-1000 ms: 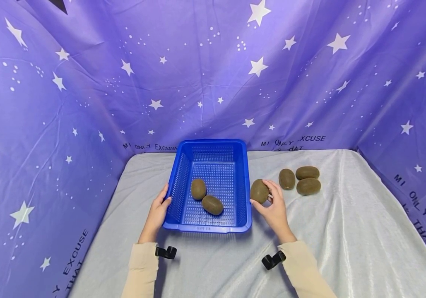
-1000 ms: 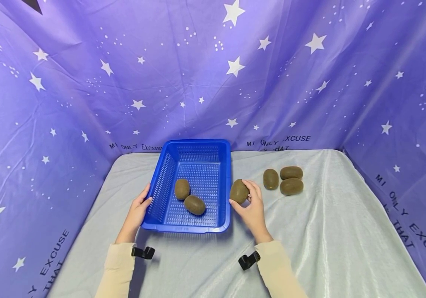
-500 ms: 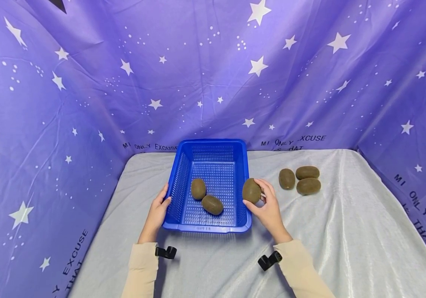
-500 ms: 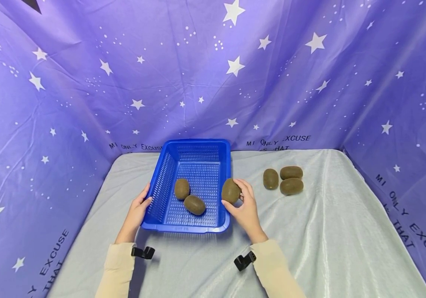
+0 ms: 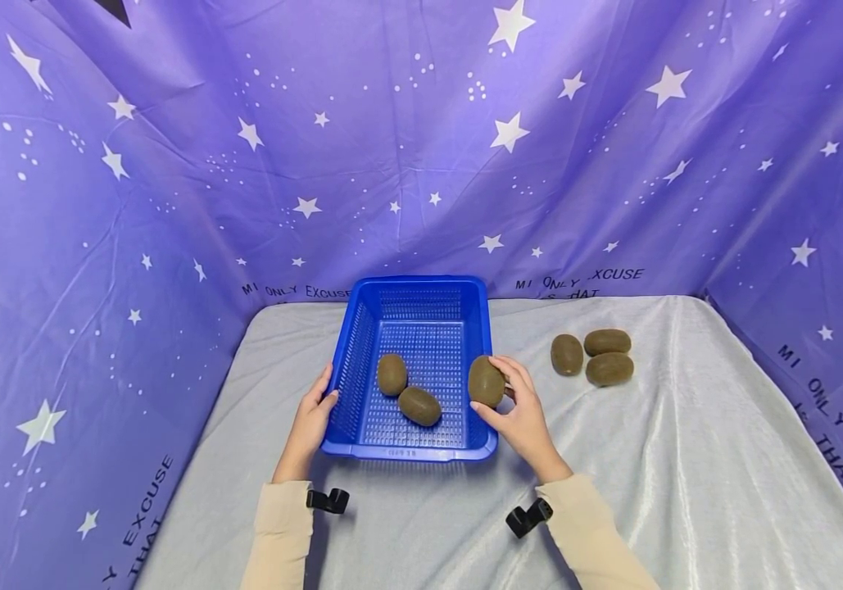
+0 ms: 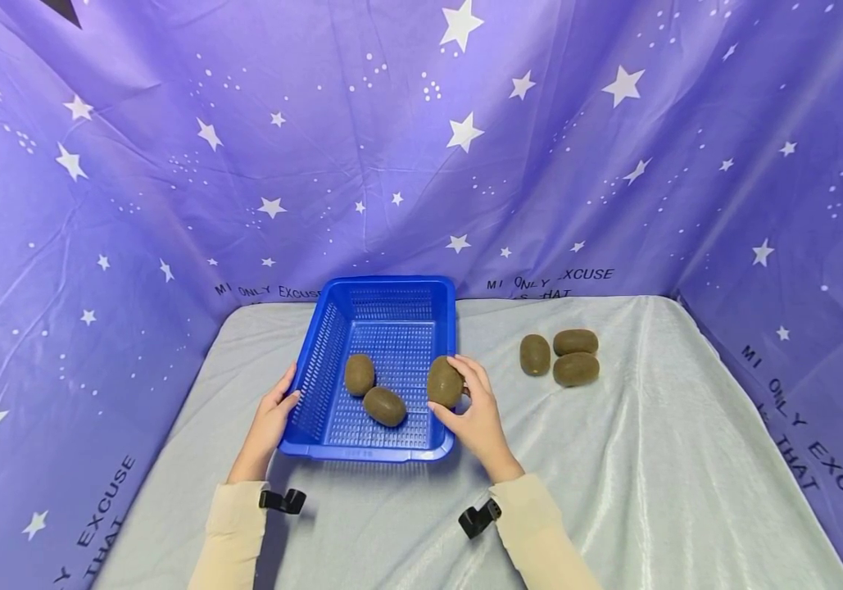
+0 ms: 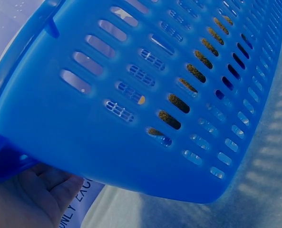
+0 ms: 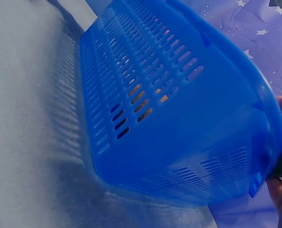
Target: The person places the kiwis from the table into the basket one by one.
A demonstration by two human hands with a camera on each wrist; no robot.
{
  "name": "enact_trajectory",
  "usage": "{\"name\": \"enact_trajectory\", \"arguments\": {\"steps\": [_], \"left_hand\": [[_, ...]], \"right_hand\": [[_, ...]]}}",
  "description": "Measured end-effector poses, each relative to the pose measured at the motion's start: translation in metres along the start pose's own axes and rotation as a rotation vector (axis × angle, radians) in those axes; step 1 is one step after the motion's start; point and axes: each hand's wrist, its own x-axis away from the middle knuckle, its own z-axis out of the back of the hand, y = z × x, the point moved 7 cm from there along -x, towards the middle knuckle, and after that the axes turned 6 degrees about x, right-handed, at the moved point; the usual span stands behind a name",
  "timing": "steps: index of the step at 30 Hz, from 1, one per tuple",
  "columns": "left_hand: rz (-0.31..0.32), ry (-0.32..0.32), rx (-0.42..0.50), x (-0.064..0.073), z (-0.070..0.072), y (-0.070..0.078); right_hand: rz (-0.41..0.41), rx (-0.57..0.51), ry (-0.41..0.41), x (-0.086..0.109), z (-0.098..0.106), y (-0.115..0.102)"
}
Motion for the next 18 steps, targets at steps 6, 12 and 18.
{"name": "enact_trajectory", "arguments": {"steps": [6, 12, 18], "left_hand": [[0.002, -0.002, 0.003, 0.0009, -0.0002, -0.0002], [-0.004, -0.012, 0.014, -0.0003, -0.0007, -0.0005], [0.004, -0.007, 0.006, 0.0003, -0.0006, -0.0002]], "right_hand": [[0.029, 0.038, -0.023, -0.0009, -0.0028, -0.0034], [0.064, 0.047, -0.027, -0.0006, -0.0025, -0.0091], [0.058, 0.042, -0.054, -0.0005, -0.0049, -0.0072]]}}
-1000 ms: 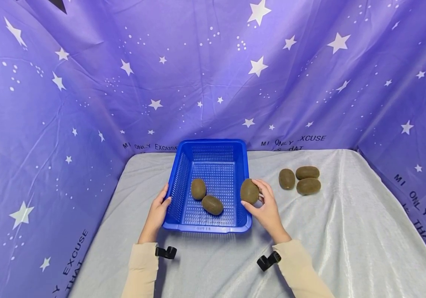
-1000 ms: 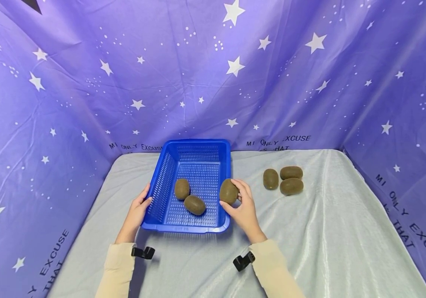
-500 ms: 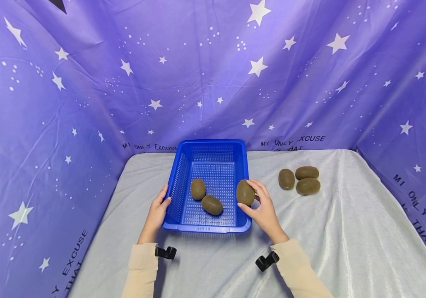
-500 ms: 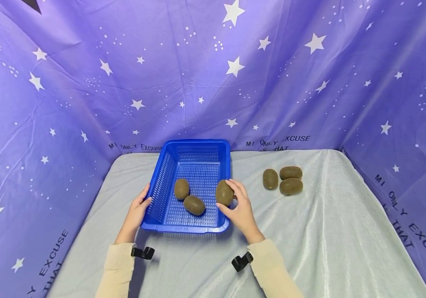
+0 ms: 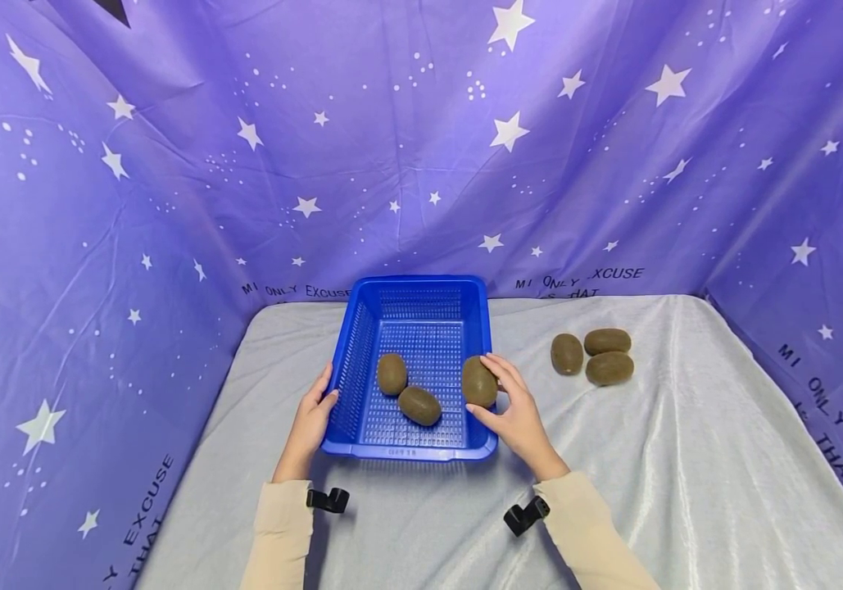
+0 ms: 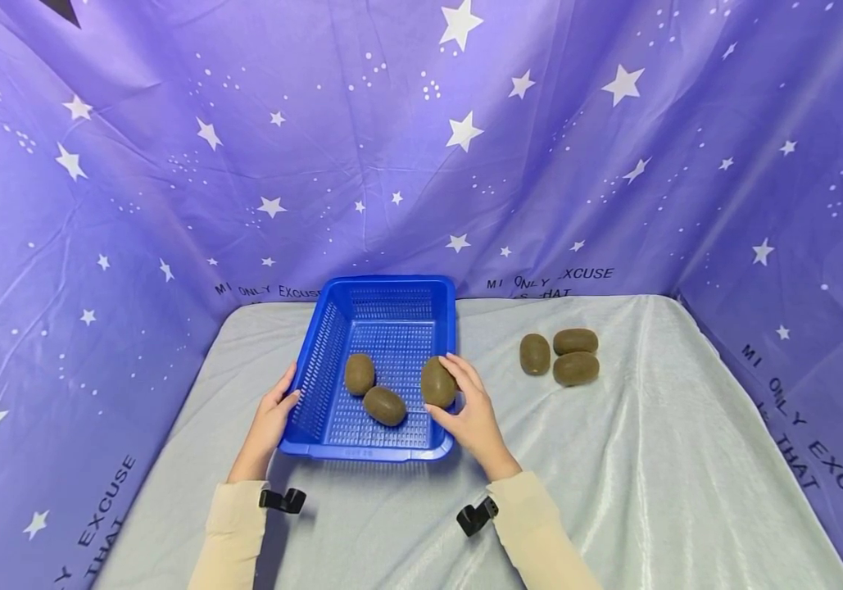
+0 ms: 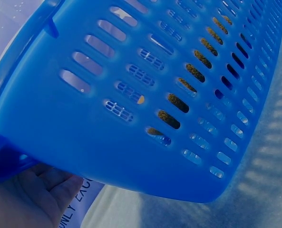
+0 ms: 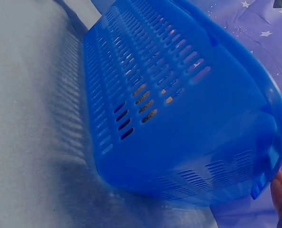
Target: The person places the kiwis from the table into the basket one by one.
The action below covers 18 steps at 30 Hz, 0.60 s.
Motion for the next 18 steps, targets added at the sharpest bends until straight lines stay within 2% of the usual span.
{"name": "enact_trajectory", "arguments": {"steps": [7, 11, 14, 17, 18], "left_hand": [[-0.035, 0.009, 0.020, -0.010, 0.005, -0.022], [-0.129, 0.016, 0.017, -0.010, 0.005, -0.026], [-0.166, 0.016, 0.029, -0.009, 0.004, -0.024], [-0.129, 0.019, 0.023, -0.009, 0.004, -0.025], [-0.098, 0.023, 0.019, -0.010, 0.005, -0.027]], "right_hand": [[-0.031, -0.035, -0.003, 0.001, -0.001, 0.003], [-0.038, -0.066, 0.003, 0.003, -0.001, 0.008], [-0.036, -0.092, 0.021, 0.004, 0.000, 0.012], [-0.037, -0.132, 0.042, 0.005, 0.002, 0.015], [-0.037, -0.145, 0.047, 0.005, 0.002, 0.016]]}}
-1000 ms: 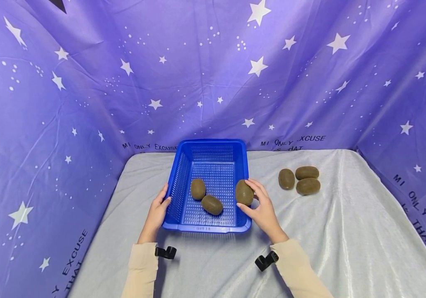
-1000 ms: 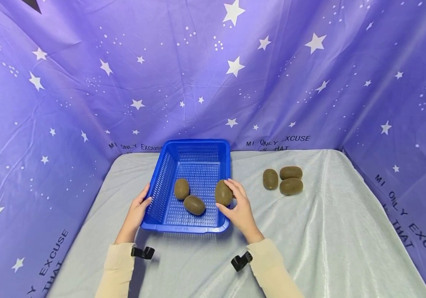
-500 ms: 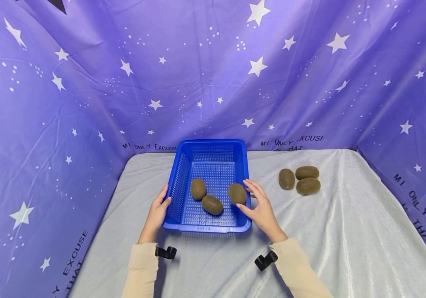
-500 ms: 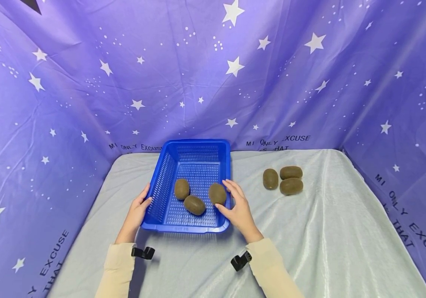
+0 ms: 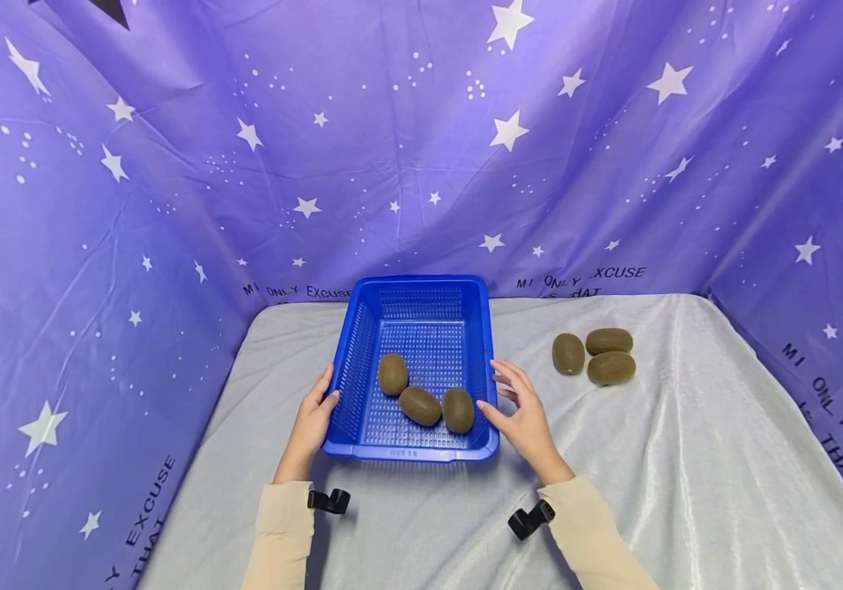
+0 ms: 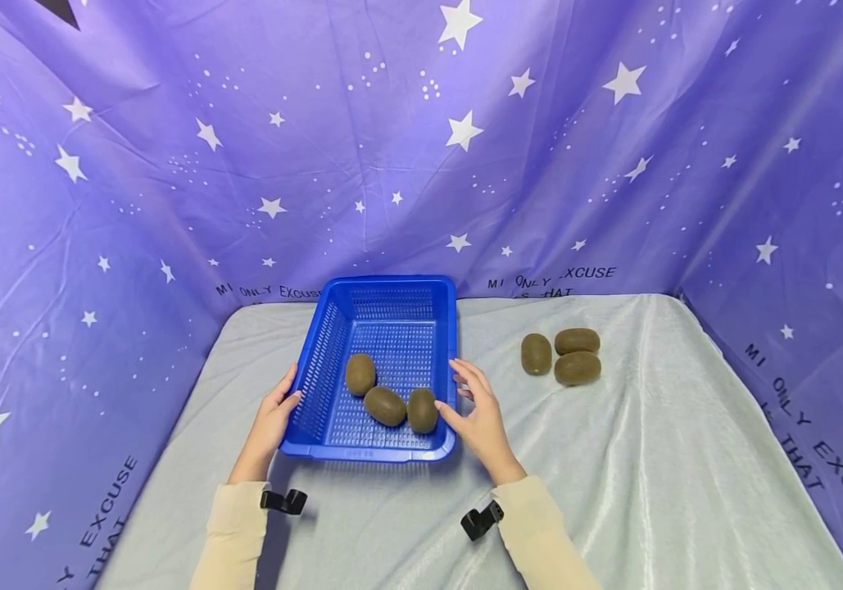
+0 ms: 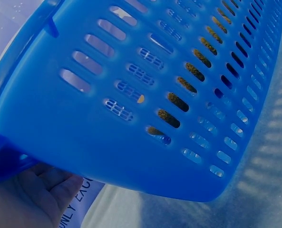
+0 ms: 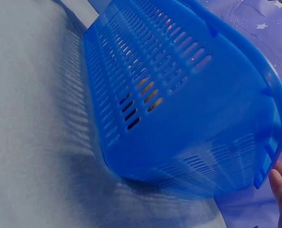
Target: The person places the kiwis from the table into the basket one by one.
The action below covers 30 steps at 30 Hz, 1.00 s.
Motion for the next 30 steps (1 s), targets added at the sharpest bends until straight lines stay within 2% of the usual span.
{"name": "enact_trajectory", "arguments": {"steps": [3, 7, 21, 30], "left_hand": [[0.055, 0.000, -0.005, -0.002, 0.001, -0.003], [0.083, -0.007, 0.004, -0.002, 0.002, -0.004], [0.056, 0.012, -0.015, 0.000, 0.001, -0.003], [0.058, 0.016, 0.001, 0.000, 0.000, -0.003]], "right_hand": [[0.001, -0.033, 0.015, 0.001, 0.002, 0.002], [-0.009, -0.023, 0.032, 0.004, 0.006, 0.007], [-0.055, -0.013, 0.087, 0.015, 0.025, 0.031], [-0.090, 0.060, 0.128, 0.024, 0.041, 0.047]]}}
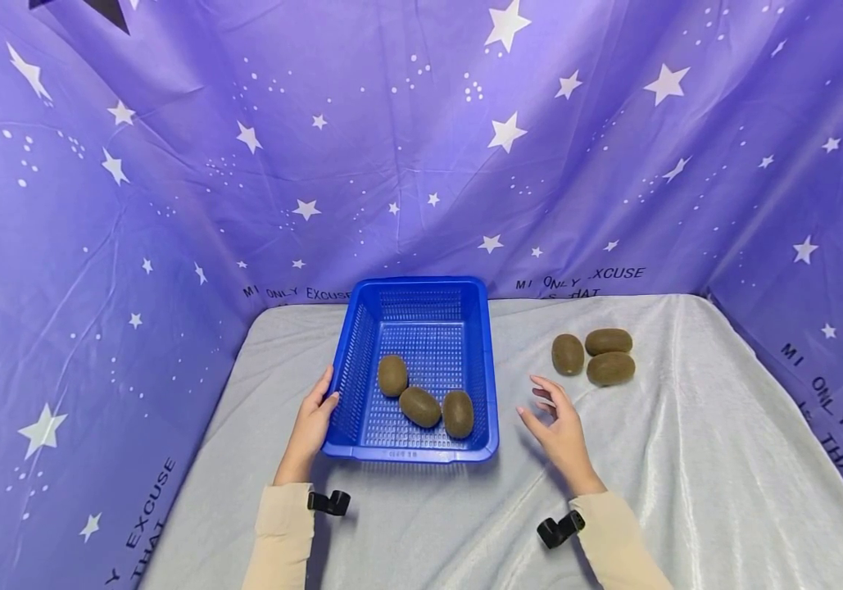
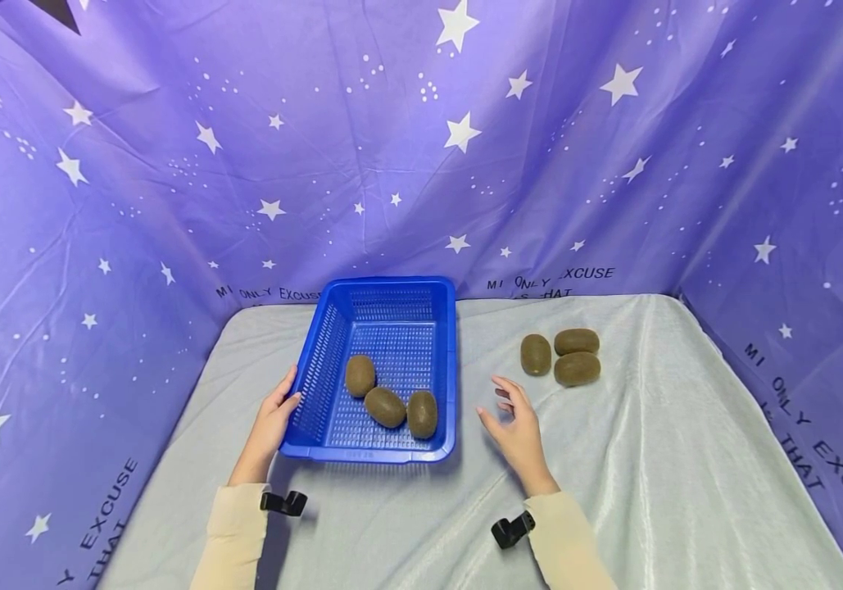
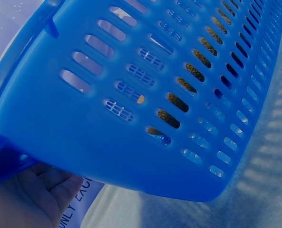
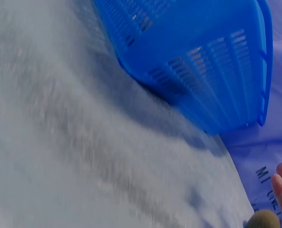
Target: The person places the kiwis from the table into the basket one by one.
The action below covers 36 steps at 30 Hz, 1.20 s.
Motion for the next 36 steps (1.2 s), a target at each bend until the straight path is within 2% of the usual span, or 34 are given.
{"name": "enact_trajectory", "arguments": {"steps": [3, 9, 12, 18, 26, 32, 36], "left_hand": [[0.012, -0.013, 0.020, 0.000, 0.000, 0.002], [0.042, -0.025, 0.017, 0.009, -0.005, 0.027], [0.035, -0.020, 0.002, 0.012, -0.006, 0.032], [0.037, -0.026, 0.022, 0.009, -0.005, 0.027], [0.006, -0.025, -0.005, 0.000, -0.001, 0.003], [0.000, -0.015, -0.001, 0.000, 0.000, 0.001], [0.004, -0.014, 0.002, 0.001, -0.001, 0.002]], "right_hand": [[-0.010, 0.028, 0.025, 0.002, 0.007, 0.006], [-0.058, 0.052, 0.039, 0.006, 0.019, 0.019], [-0.075, 0.075, 0.052, 0.007, 0.025, 0.022], [-0.092, 0.102, 0.082, 0.009, 0.035, 0.035], [-0.158, 0.128, 0.128, 0.012, 0.049, 0.088], [-0.197, 0.172, 0.206, 0.008, 0.069, 0.098], [-0.249, 0.210, 0.251, 0.006, 0.084, 0.105]]}}
